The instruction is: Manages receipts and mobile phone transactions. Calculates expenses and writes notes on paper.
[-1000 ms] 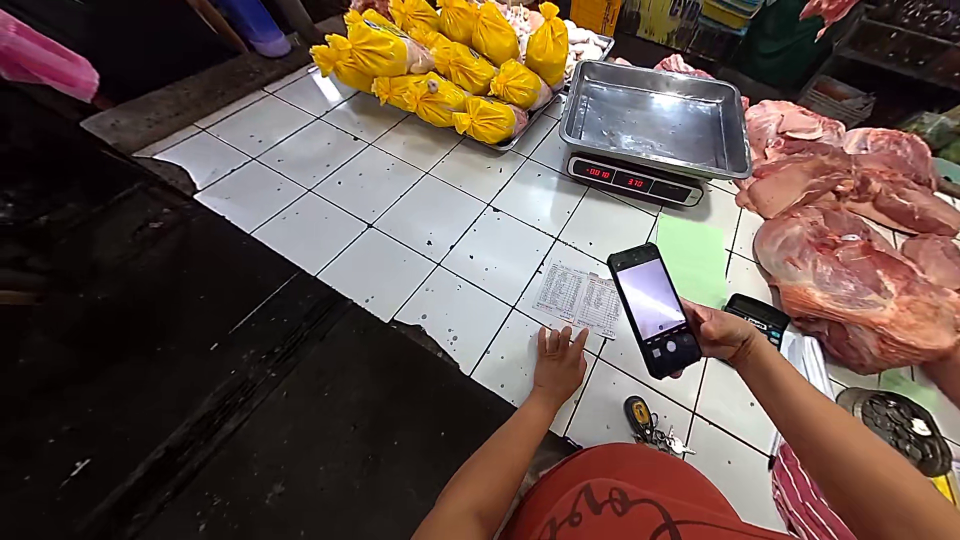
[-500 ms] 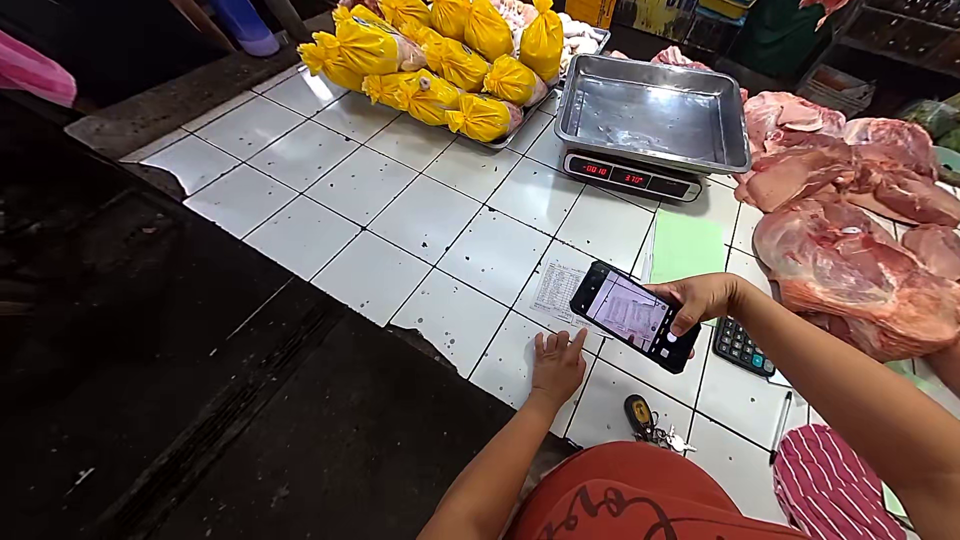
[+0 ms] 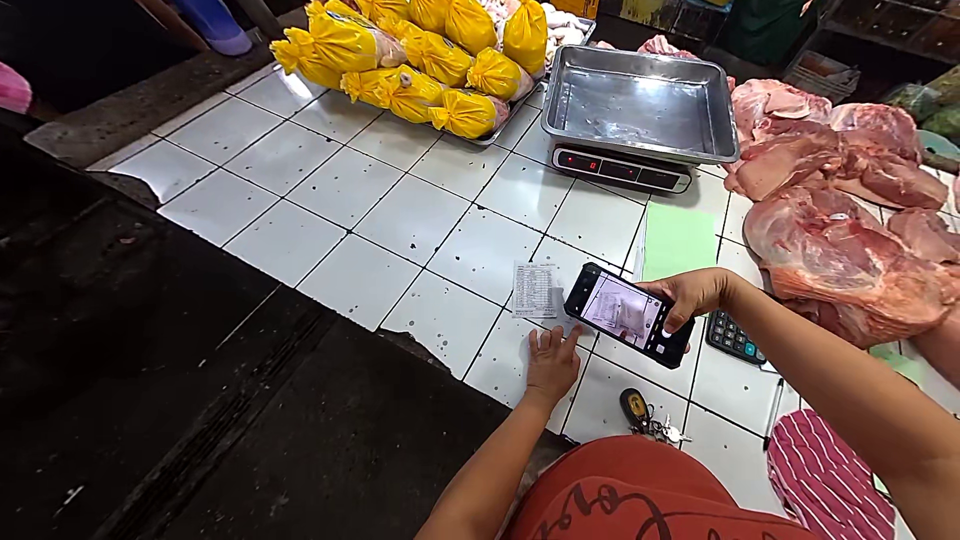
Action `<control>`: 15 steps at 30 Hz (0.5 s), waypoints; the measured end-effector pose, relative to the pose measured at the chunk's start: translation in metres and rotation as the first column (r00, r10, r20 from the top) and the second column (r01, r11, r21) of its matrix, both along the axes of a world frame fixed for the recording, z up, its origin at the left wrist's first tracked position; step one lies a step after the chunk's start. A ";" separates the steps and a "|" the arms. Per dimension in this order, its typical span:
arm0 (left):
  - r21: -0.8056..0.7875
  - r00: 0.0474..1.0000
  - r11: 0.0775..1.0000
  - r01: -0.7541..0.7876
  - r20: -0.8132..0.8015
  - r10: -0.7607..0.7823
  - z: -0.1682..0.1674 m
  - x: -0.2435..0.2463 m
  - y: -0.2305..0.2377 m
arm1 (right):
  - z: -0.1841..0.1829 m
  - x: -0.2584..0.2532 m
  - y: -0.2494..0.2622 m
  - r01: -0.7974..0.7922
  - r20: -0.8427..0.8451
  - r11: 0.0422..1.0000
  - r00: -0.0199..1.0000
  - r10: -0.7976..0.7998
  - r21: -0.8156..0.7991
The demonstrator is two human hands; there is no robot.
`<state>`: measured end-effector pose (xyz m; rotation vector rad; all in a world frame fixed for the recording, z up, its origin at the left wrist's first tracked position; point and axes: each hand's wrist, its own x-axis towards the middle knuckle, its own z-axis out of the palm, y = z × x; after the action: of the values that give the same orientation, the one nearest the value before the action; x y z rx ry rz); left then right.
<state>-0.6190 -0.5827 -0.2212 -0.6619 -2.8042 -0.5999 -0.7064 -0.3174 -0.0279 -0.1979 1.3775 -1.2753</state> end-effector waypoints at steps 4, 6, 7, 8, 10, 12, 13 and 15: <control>0.032 1.000 0.999 0.018 0.006 -0.018 -0.002 -0.001 -0.001 | -0.008 0.004 0.002 0.010 0.028 0.999 1.000 -0.009 -0.049; 0.033 1.000 0.999 0.020 0.000 -0.020 -0.005 -0.002 -0.001 | -0.013 0.015 0.005 0.069 0.016 0.995 0.998 -0.068 -0.072; 0.030 1.000 0.999 0.021 0.007 -0.021 -0.007 -0.002 -0.001 | -0.018 0.024 0.007 0.130 0.004 0.987 0.991 -0.130 -0.090; 0.030 1.000 0.999 0.019 0.017 -0.020 -0.007 -0.002 -0.001 | -0.027 0.034 0.011 0.196 0.007 0.970 0.980 -0.197 -0.141; 0.037 0.998 0.999 0.025 0.059 -0.028 -0.006 -0.003 -0.002 | -0.057 0.062 0.024 0.324 0.043 0.905 0.945 -0.325 -0.277; 0.023 0.988 0.999 0.041 0.147 -0.044 -0.002 -0.005 -0.003 | -0.088 0.101 0.033 0.482 0.118 0.803 0.873 -0.473 -0.351; 0.014 0.988 0.999 0.050 0.146 -0.052 -0.002 -0.006 -0.003 | -0.102 0.123 0.035 0.567 0.175 0.739 0.821 -0.544 -0.364; 0.017 0.992 0.997 0.076 0.098 -0.077 -0.002 -0.007 -0.002 | -0.120 0.166 0.033 0.721 0.302 0.616 0.692 -0.655 -0.316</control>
<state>-0.6258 -0.5847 -0.2237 -0.7607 -2.8735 -0.6820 -0.5405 -0.2841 -0.1483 0.1834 1.0417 -2.1987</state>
